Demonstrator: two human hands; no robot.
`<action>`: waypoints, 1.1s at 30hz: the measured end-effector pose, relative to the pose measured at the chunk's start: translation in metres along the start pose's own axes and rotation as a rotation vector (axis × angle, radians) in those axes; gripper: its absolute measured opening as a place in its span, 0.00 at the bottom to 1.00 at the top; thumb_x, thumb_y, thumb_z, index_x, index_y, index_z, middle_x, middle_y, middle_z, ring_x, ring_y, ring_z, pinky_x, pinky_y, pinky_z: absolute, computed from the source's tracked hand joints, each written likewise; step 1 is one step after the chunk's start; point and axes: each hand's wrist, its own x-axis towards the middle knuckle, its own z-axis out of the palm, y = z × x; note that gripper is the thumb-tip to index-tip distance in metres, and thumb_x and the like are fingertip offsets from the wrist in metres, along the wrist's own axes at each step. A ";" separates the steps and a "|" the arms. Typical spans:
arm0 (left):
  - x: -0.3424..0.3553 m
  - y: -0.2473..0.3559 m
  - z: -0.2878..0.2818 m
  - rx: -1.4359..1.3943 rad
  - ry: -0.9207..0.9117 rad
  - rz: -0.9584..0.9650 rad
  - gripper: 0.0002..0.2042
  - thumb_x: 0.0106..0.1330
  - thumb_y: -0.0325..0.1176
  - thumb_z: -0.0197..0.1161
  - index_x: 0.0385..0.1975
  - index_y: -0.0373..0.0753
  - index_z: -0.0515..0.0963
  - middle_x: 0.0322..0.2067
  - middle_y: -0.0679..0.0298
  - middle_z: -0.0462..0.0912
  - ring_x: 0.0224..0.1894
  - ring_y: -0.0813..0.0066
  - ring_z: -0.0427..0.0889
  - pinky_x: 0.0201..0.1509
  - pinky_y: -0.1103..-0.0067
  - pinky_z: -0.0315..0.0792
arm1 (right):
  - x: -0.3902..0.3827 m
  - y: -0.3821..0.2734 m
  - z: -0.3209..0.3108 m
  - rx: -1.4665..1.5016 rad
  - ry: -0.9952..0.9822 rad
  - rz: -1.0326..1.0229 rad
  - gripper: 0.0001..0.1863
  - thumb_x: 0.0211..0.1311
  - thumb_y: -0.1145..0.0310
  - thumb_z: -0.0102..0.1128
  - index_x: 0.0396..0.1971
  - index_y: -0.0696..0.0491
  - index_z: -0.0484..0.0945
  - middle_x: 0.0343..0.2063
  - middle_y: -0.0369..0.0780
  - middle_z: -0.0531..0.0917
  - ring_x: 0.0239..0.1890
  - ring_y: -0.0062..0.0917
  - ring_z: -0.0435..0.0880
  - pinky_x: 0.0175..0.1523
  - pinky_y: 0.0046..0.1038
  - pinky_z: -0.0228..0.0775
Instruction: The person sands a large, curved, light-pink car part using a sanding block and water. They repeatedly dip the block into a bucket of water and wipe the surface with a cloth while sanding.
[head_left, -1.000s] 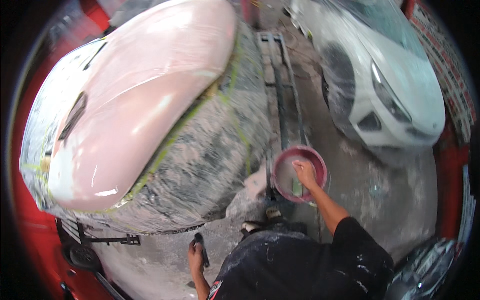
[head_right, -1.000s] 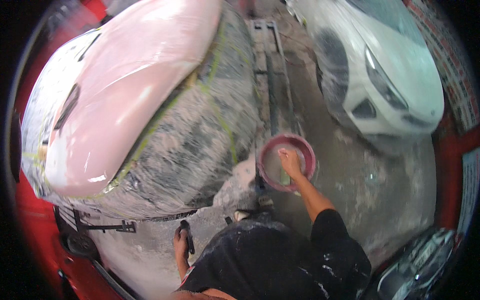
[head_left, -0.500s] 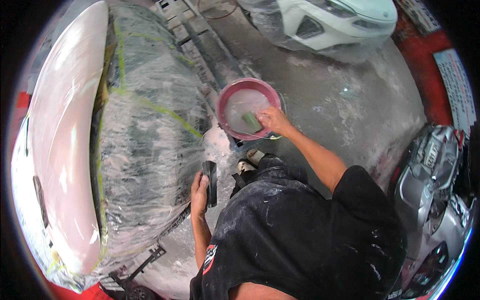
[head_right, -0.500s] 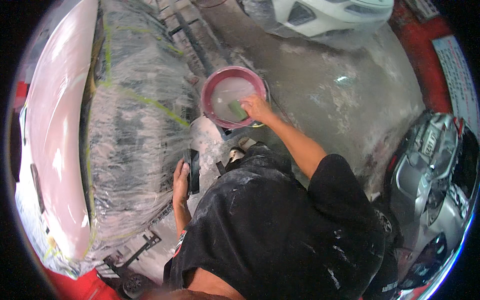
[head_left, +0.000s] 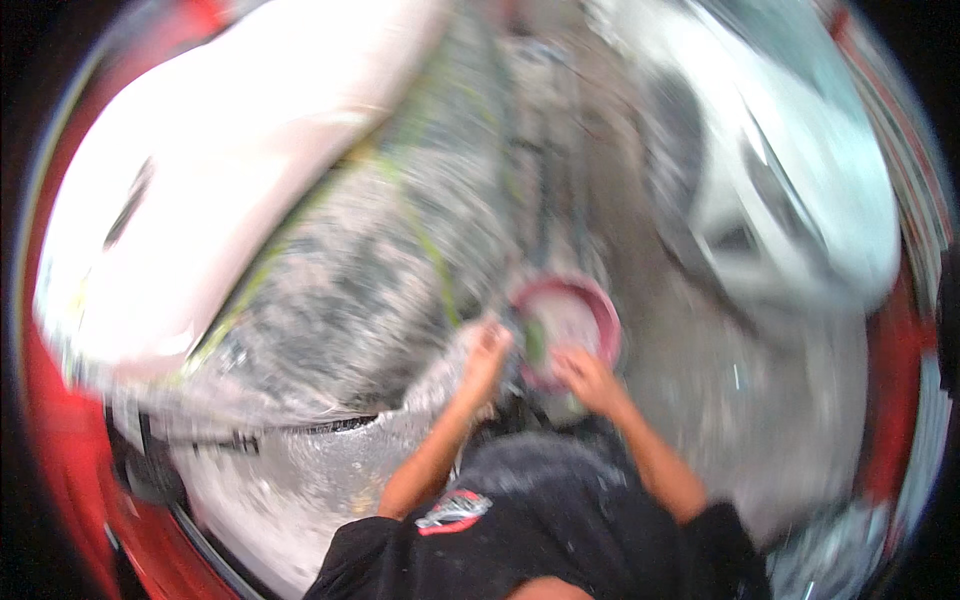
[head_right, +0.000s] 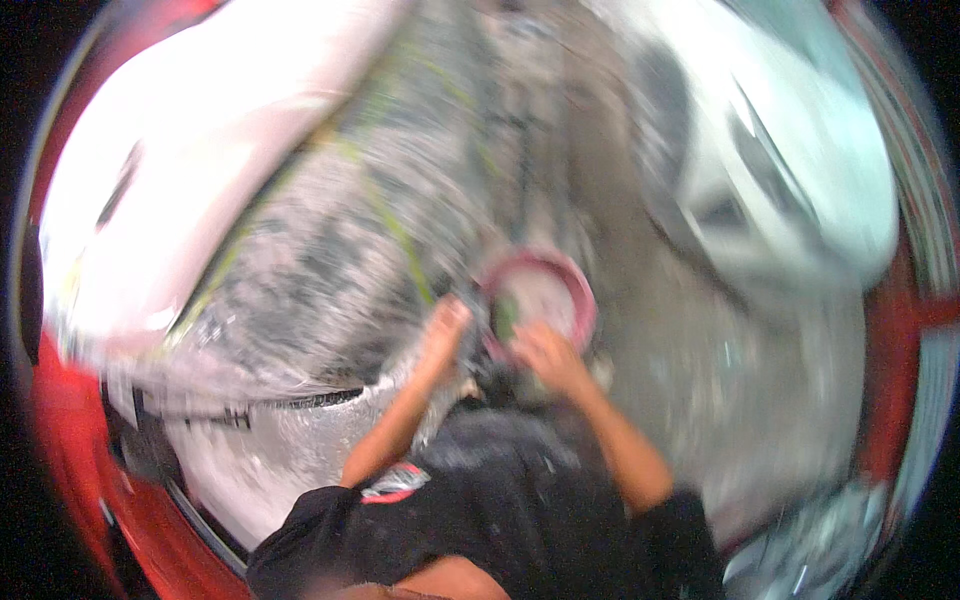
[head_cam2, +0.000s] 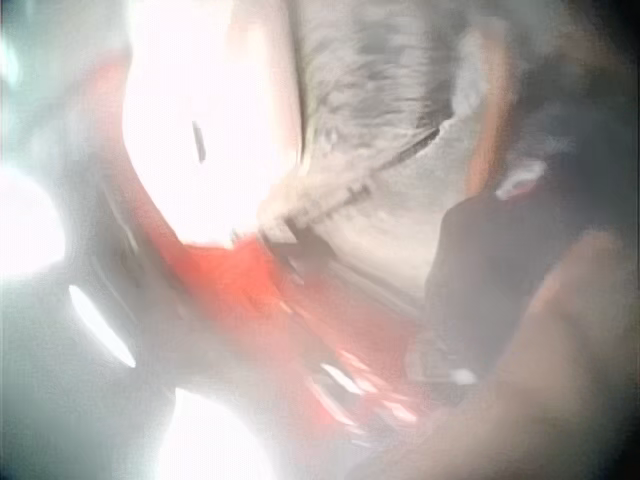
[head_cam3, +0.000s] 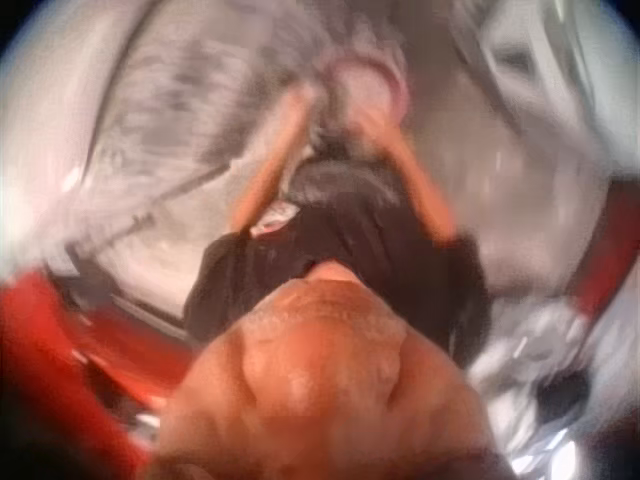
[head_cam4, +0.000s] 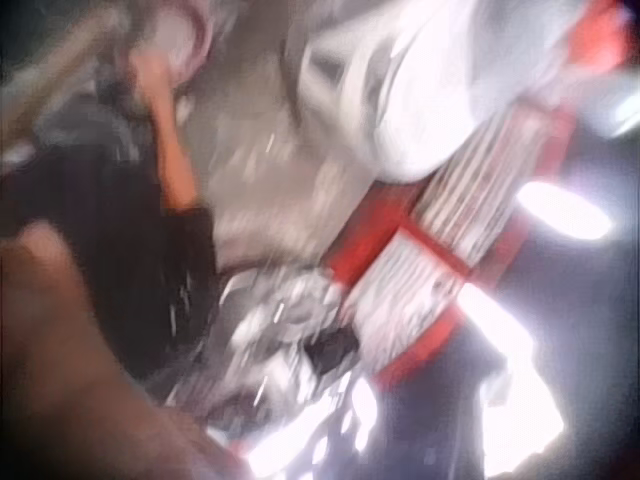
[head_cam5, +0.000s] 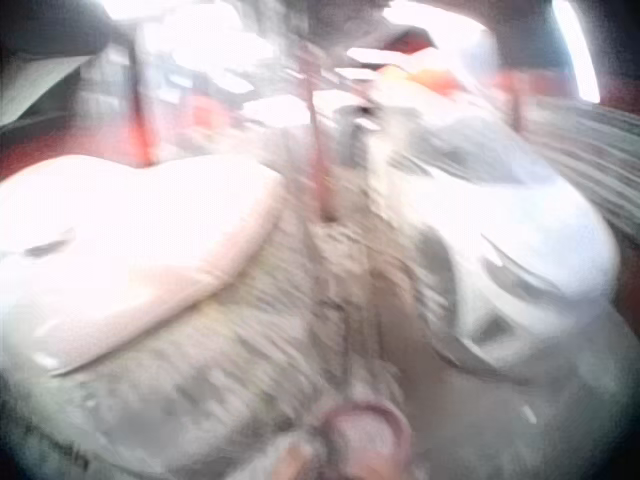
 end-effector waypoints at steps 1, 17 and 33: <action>0.007 -0.003 0.017 -0.030 0.060 0.001 0.32 0.72 0.44 0.63 0.70 0.37 0.62 0.64 0.56 0.72 0.63 0.65 0.73 0.68 0.67 0.67 | 0.009 -0.004 -0.015 0.063 -0.056 -0.010 0.20 0.69 0.64 0.60 0.56 0.57 0.81 0.52 0.47 0.84 0.55 0.38 0.82 0.64 0.39 0.70; 0.043 -0.015 0.193 -1.198 0.212 0.011 0.12 0.75 0.46 0.57 0.46 0.45 0.75 0.43 0.64 0.84 0.48 0.63 0.83 0.58 0.59 0.77 | 0.060 0.077 -0.130 0.225 -0.227 -0.173 0.31 0.65 0.70 0.62 0.66 0.60 0.67 0.62 0.54 0.71 0.65 0.47 0.71 0.69 0.39 0.61; 0.079 -0.052 0.174 -0.243 0.501 0.208 0.22 0.70 0.48 0.63 0.54 0.38 0.80 0.43 0.54 0.86 0.48 0.63 0.84 0.52 0.71 0.75 | 0.152 0.074 -0.119 0.274 -0.275 0.092 0.18 0.78 0.61 0.50 0.48 0.62 0.77 0.39 0.39 0.84 0.41 0.24 0.79 0.51 0.29 0.71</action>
